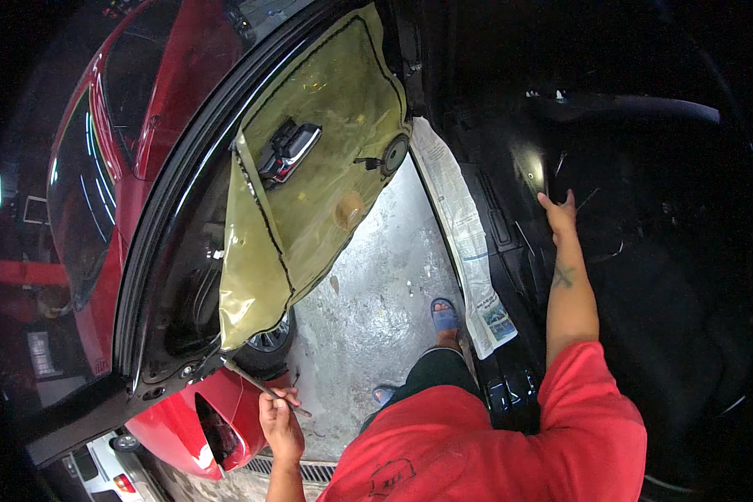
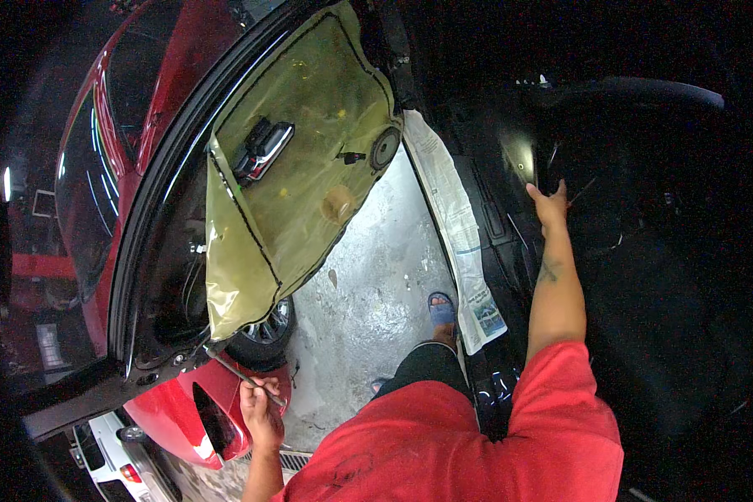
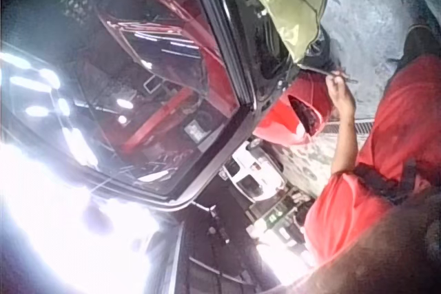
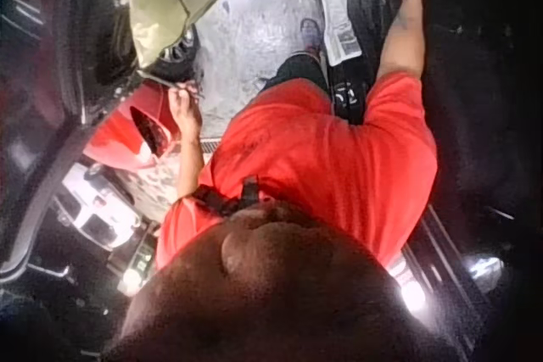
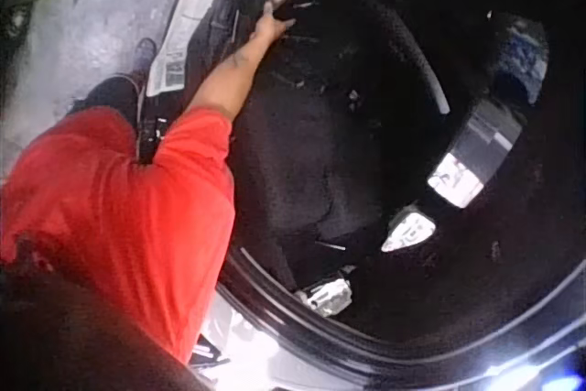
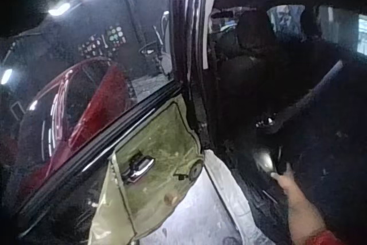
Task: The person works on the interior components of an open car door by using a metal pry tool to reach behind the door frame, using a phone flashlight to see the internal mechanisms, and pulling on various parts to check their fit or remove them.
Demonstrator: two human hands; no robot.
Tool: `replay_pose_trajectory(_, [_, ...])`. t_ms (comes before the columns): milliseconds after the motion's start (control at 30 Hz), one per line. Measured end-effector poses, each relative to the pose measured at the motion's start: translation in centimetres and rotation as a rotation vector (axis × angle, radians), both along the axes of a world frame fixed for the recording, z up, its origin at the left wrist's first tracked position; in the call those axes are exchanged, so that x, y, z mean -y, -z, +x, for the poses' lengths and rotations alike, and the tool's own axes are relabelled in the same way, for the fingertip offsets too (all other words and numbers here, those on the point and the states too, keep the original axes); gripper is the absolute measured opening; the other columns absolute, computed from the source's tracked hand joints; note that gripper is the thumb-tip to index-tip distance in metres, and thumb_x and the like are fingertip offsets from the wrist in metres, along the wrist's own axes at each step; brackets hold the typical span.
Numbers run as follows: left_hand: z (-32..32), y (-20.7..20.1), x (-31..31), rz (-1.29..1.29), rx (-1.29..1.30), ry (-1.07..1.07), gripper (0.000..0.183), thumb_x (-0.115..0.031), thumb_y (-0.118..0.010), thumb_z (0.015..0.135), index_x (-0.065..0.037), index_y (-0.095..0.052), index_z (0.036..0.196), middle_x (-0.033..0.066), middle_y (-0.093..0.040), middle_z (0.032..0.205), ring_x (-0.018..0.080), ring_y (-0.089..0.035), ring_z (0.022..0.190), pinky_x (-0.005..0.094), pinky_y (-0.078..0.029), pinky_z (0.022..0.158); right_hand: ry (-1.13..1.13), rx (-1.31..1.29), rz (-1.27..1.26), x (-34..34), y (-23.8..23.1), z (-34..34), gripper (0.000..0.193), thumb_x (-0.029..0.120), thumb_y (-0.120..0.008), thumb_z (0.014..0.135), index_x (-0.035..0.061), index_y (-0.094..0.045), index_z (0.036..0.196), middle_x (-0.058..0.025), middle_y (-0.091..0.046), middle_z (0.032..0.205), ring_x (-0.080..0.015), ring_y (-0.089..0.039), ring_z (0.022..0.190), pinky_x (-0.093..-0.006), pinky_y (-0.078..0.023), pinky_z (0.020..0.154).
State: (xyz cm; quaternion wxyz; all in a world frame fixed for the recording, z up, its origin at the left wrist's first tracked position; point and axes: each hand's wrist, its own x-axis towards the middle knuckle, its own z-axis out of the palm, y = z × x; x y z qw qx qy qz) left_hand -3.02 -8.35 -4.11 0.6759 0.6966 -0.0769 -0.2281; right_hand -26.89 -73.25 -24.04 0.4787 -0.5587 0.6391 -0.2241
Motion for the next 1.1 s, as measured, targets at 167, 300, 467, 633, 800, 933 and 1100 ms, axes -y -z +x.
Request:
replay_pose_trajectory(167, [-0.8, 0.3, -4.1, -0.060, -0.017, -0.038, 0.019, -0.021, -0.061, 0.103, -0.006, -0.056, 0.114, 0.0077, -0.062, 0.097, 0.0170, -0.058, 0.090, 0.0414, -0.042, 0.103, -0.265, 1.463, 0.407, -9.6, -6.8, -0.4, 0.073, 0.037, -0.077, 0.092, 0.0017, -0.047, 0.148, -0.0205, -0.057, 0.143, -0.0318, -0.063, 0.119, -0.0484, -0.052, 0.105])
replay_pose_trajectory(300, [-1.6, 2.0, -10.3, 0.032, 0.001, -0.150, 0.032, -0.024, -0.062, 0.104, -0.002, -0.057, 0.127, 0.0057, -0.063, 0.107, 0.0166, -0.061, 0.091, 0.0355, -0.050, 0.089, -0.501, 1.421, 0.339, -17.0, -8.3, 2.5, 0.097, 0.039, -0.083, 0.086, 0.0040, -0.029, 0.159, -0.0169, -0.054, 0.146, -0.0294, -0.062, 0.123, -0.0482, -0.051, 0.108])
replay_pose_trajectory(467, [-1.1, 0.5, -15.6, 0.049, 0.062, -0.035, 0.028, -0.025, -0.057, 0.107, -0.003, -0.059, 0.124, 0.0024, -0.061, 0.092, 0.0119, -0.057, 0.088, 0.0288, -0.045, 0.083, -0.547, 1.001, 0.197, -28.2, -13.6, 6.5, 0.095, 0.019, -0.086, 0.078, 0.0079, -0.033, 0.156, -0.0022, -0.057, 0.112, -0.0158, -0.061, 0.098, -0.0363, -0.055, 0.091])
replay_pose_trajectory(633, [-0.2, 0.9, -19.1, -0.002, 0.124, -0.109, 0.030, -0.026, -0.054, 0.108, -0.004, -0.057, 0.127, 0.0016, -0.059, 0.088, 0.0109, -0.056, 0.086, 0.0284, -0.044, 0.082, -0.789, 0.657, -0.173, -38.4, -19.3, 15.1, 0.092, 0.008, -0.087, 0.068, 0.0063, -0.038, 0.145, -0.0032, -0.053, 0.110, -0.0144, -0.055, 0.097, -0.0309, -0.050, 0.085])
replay_pose_trajectory(800, [2.0, 1.7, -19.2, -0.049, 0.220, -0.196, 0.035, -0.029, -0.052, 0.108, -0.003, -0.057, 0.131, 0.0017, -0.058, 0.083, 0.0095, -0.054, 0.077, 0.0250, -0.045, 0.069, -1.169, 0.649, -0.548, -45.2, -19.3, 26.4, 0.101, 0.013, -0.092, 0.065, 0.0058, -0.035, 0.147, -0.0111, -0.057, 0.124, -0.0220, -0.059, 0.108, -0.0365, -0.050, 0.094])
replay_pose_trajectory(933, [3.9, 0.7, -17.8, -0.009, 0.340, -0.184, 0.040, -0.031, -0.048, 0.109, 0.000, -0.056, 0.133, 0.0010, -0.055, 0.078, 0.0080, -0.049, 0.072, 0.0243, -0.040, 0.067, -1.344, 0.778, -0.569, -48.7, -17.6, 33.5, 0.100, 0.012, -0.091, 0.067, 0.0047, -0.036, 0.149, -0.0135, -0.061, 0.125, -0.0229, -0.062, 0.114, -0.0352, -0.050, 0.099])
replay_pose_trajectory(1100, [5.4, 2.9, -17.2, -0.032, 0.532, -0.213, 0.044, -0.031, -0.045, 0.109, 0.005, -0.055, 0.133, -0.0003, -0.050, 0.075, 0.0064, -0.041, 0.067, 0.0244, -0.032, 0.062, -1.347, 1.078, 0.167, -53.1, -11.7, 36.7, 0.097, 0.021, -0.083, 0.078, 0.0045, -0.030, 0.157, -0.0149, -0.063, 0.121, -0.0219, -0.068, 0.099, -0.0352, -0.055, 0.087])
